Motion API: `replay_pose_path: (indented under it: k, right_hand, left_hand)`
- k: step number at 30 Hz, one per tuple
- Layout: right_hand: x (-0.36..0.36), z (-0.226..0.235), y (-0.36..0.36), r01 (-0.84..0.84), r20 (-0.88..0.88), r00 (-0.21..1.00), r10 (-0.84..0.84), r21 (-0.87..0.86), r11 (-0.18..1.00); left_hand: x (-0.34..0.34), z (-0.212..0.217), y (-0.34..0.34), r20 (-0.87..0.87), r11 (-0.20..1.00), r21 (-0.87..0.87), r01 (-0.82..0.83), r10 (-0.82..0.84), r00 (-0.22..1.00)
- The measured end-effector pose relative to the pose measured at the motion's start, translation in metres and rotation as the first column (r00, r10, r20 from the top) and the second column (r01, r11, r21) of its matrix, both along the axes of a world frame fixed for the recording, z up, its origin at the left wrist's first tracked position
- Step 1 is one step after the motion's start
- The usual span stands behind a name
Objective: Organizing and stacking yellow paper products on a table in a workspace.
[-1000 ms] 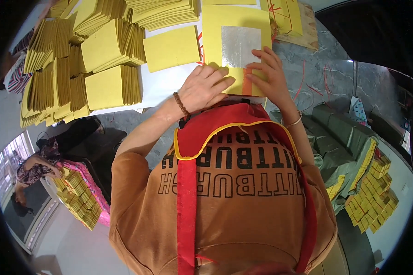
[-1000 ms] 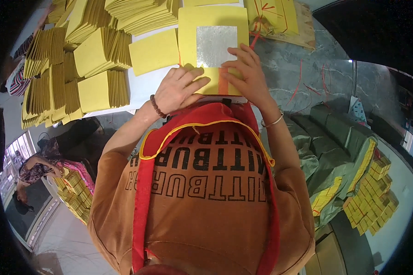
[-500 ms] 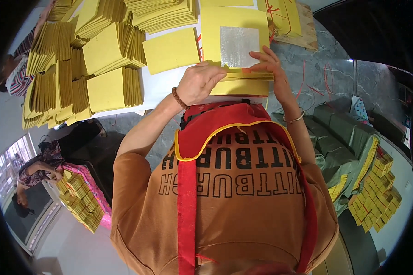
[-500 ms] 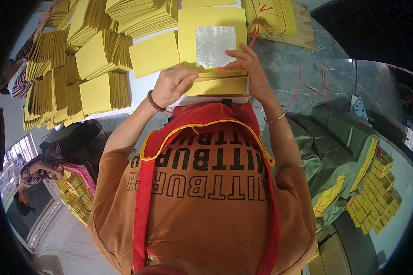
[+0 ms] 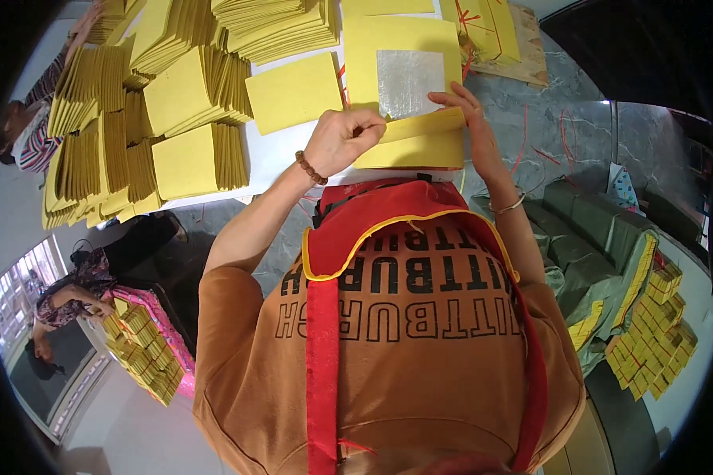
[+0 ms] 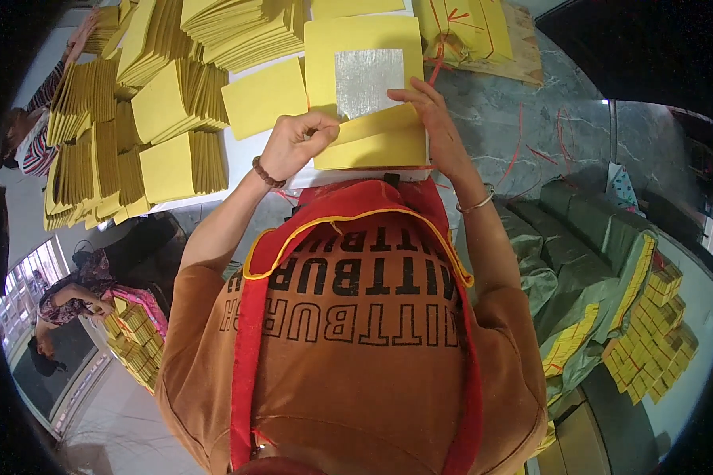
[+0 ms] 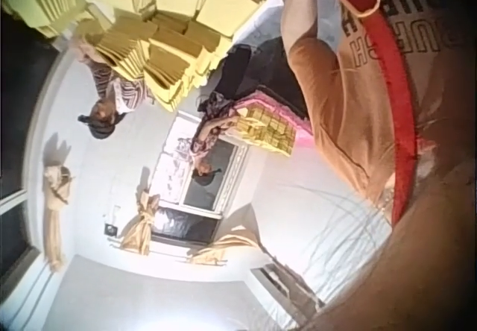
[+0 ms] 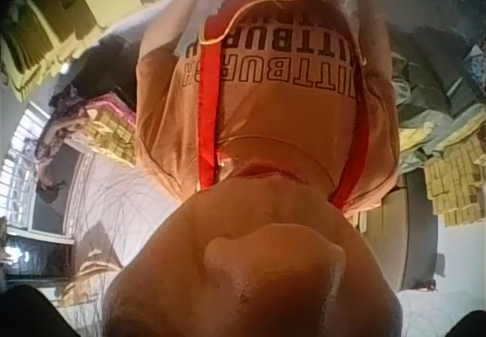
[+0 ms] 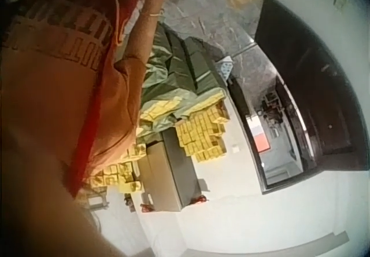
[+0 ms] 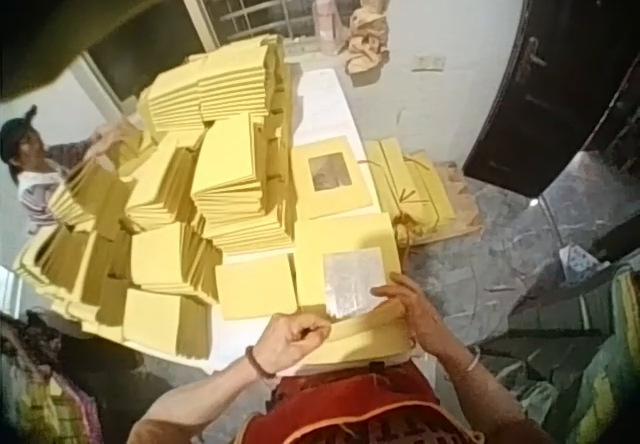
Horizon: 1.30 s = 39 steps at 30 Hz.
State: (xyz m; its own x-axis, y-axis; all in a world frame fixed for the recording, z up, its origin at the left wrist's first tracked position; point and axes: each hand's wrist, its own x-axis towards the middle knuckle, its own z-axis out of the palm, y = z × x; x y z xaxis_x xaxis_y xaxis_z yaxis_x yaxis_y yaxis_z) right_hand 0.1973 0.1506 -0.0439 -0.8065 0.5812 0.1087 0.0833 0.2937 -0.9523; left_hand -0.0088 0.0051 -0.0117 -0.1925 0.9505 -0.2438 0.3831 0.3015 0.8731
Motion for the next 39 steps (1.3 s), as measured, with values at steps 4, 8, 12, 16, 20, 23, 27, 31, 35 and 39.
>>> replay_pose_path:
  k: [4,8,12,16,20,23,27,31,35,39]
  right_hand:
    - [-0.001,0.002,0.000,0.011,0.014,1.000,-0.010,-0.015,1.000]
    - [0.000,0.000,0.002,-0.014,0.062,0.998,0.012,0.029,0.999]
    - [0.001,-0.003,0.003,-0.029,0.003,1.000,0.029,0.038,0.999]
    - [0.000,0.005,0.002,-0.019,0.013,1.000,0.020,-0.062,0.998]
    - [0.003,0.002,0.004,-0.082,0.067,0.995,0.077,0.089,0.993]
    - [0.004,-0.008,0.003,-0.038,0.056,0.998,0.036,0.033,0.999]
    - [0.003,-0.009,0.001,0.021,-0.061,0.997,-0.047,-0.369,0.929]
    - [0.005,0.001,0.012,0.009,-0.039,0.999,-0.020,-0.260,0.966]
    - [0.012,0.036,0.012,-0.118,-0.049,0.988,0.148,0.388,0.914]
    - [0.021,0.028,-0.003,-0.190,0.123,0.981,0.147,0.540,0.820]
  left_hand:
    - [-0.002,-0.006,0.000,0.054,0.996,0.078,-0.039,0.035,0.998]
    - [-0.005,-0.004,0.003,0.121,0.998,0.051,-0.038,0.032,0.992]
    - [-0.007,0.002,0.005,0.145,0.998,-0.065,0.000,0.009,0.989]
    - [-0.006,0.003,0.005,0.144,0.998,-0.058,-0.016,0.024,0.989]
    - [-0.007,-0.003,0.004,0.165,0.998,-0.063,-0.003,0.014,0.986]
    - [-0.017,0.013,0.000,0.169,0.980,0.058,0.192,-0.199,0.965]
    - [-0.028,0.008,-0.001,-0.539,0.864,0.279,0.420,-0.221,0.813]
    - [-0.029,-0.002,0.004,-0.810,0.841,0.295,0.454,-0.033,0.586]
    - [-0.018,0.013,-0.012,-0.845,0.781,0.371,0.502,0.061,0.531]
    - [-0.003,0.004,-0.030,-0.814,0.768,0.378,0.517,0.010,0.581]
